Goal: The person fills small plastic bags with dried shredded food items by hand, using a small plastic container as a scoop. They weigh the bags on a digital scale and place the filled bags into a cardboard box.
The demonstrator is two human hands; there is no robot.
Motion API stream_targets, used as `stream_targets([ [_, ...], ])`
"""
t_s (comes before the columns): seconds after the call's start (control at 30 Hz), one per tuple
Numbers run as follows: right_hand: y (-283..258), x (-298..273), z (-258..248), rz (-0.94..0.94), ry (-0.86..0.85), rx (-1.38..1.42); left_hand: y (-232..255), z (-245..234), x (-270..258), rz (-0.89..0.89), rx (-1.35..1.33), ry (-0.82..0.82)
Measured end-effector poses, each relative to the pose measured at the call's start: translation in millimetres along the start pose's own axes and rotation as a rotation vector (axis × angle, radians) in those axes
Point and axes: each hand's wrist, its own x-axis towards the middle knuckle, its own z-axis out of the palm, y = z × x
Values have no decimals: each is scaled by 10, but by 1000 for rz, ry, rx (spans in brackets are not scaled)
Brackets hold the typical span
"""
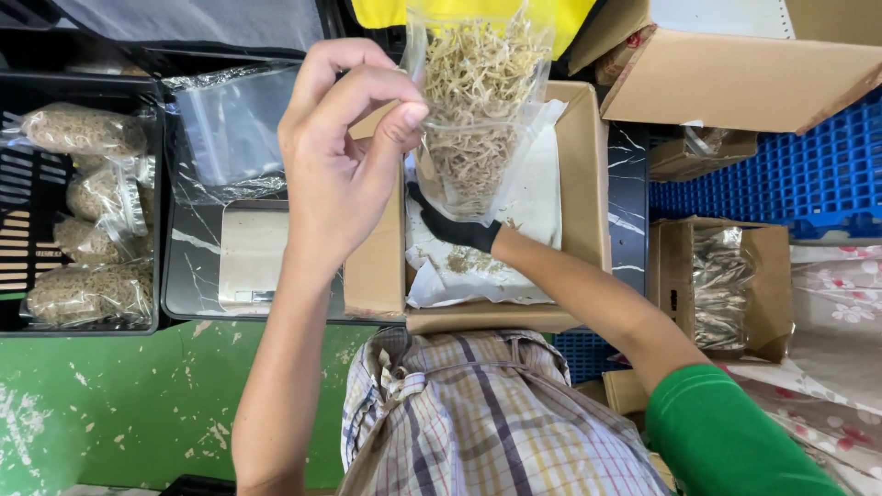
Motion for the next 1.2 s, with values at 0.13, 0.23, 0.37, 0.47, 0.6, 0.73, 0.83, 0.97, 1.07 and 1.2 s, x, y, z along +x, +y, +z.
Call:
stream_targets([
  [0.13, 55, 20, -97, -156, -65, -182, -18, -4, -33, -23, -34, -11],
  [0.23, 19, -11, -173, -277, -117, -305, -22, 17, -61, -27, -34, -26],
  [0.37, -593, 242, 77, -91, -12, -300, -17, 42, -42, -37, -67, -42],
  [0.47, -239, 2, 18, -56, -70, -300, -46, 53, -62, -27, -78, -35],
  [0.6, -184, 86, 28, -221, -156, -669, -12, 48, -66, -10, -44, -41],
  [0.73, -110, 255, 19, -604, -345, -1496, -1, 50, -94, -46, -80, -48],
  [0.83, -104, 389, 27, -870, -470, -2044, 8, 71, -96, -49, -81, -45],
  [0.97, -185, 501, -18, -1285, -640, -2848, 37, 84, -94, -32, -57, -62],
  [1.07, -1640, 1019, 197, -954, -657, -3219, 8, 66, -118, -24, -54, -67],
  [1.2, -945, -247, 69, -1478, -1448, -4223, 10, 30, -126, -48, -102, -78],
])
